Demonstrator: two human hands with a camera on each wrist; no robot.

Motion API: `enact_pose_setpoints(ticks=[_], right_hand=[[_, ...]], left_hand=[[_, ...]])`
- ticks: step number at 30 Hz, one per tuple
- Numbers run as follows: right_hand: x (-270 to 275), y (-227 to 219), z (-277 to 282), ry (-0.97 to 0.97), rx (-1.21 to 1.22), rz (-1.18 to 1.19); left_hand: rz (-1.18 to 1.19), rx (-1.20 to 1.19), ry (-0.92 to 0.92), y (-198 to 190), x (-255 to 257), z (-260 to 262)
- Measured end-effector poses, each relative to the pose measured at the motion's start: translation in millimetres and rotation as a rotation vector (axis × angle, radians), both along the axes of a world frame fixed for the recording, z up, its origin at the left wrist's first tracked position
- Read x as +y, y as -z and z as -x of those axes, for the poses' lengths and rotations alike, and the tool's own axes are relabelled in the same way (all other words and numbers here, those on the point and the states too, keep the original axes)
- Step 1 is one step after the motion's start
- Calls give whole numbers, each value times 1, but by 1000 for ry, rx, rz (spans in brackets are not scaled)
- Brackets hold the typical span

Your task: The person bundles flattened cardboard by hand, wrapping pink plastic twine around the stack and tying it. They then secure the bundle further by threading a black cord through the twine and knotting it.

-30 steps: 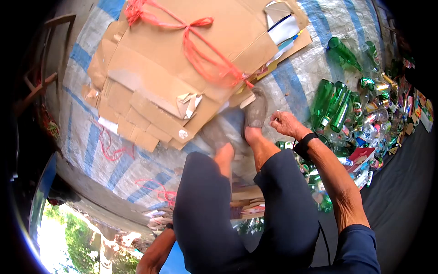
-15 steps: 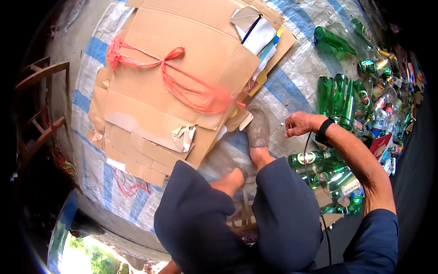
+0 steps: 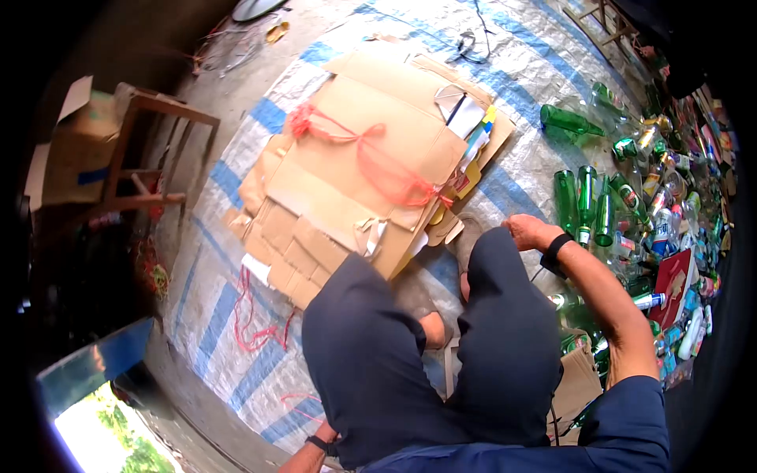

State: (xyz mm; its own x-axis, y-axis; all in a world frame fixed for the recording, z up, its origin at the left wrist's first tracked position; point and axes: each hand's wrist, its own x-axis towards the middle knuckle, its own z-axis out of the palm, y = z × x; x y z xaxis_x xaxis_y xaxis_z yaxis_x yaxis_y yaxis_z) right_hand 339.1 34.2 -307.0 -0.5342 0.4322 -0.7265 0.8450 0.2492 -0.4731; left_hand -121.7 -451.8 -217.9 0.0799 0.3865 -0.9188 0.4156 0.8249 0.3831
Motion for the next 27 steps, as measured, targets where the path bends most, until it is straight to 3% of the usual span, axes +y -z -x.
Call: enact_pose_setpoints(ticks=[1, 3, 7, 13, 15, 17, 18, 19, 20, 22, 23, 27], right_hand=[[-5, -2, 9, -14, 12, -11], [-16, -9, 22, 260, 254, -88], [-16, -21, 51, 321, 460, -202], [12, -23, 94, 460, 446, -134], [26, 1, 105, 457, 526, -197], [33, 9, 123, 571, 613, -154], [37, 3, 134, 635, 513, -163], [45, 17, 140, 553, 522, -288], [50, 36, 144, 474, 534, -406], [53, 42, 157, 449, 536, -516], [59, 48, 158, 408, 501, -512], [56, 41, 175, 395, 305, -504]], left_hand=[[-4, -28, -66, -1, 2, -2], [-14, -101, -202, -2, 14, -6], [-19, -238, -479, -15, 41, -17], [-104, -277, -815, -7, 111, -23], [-155, -218, -898, 40, 118, -10], [-186, -168, -917, 169, 86, 35], [-159, -10, -847, 136, 112, 31], [-116, 153, -776, 98, 153, 26], [-114, 156, -856, 113, 160, 31], [-127, 190, -942, 104, 180, 26], [-184, 190, -983, 93, 190, 21], [-156, 87, -1074, 125, 169, 42]])
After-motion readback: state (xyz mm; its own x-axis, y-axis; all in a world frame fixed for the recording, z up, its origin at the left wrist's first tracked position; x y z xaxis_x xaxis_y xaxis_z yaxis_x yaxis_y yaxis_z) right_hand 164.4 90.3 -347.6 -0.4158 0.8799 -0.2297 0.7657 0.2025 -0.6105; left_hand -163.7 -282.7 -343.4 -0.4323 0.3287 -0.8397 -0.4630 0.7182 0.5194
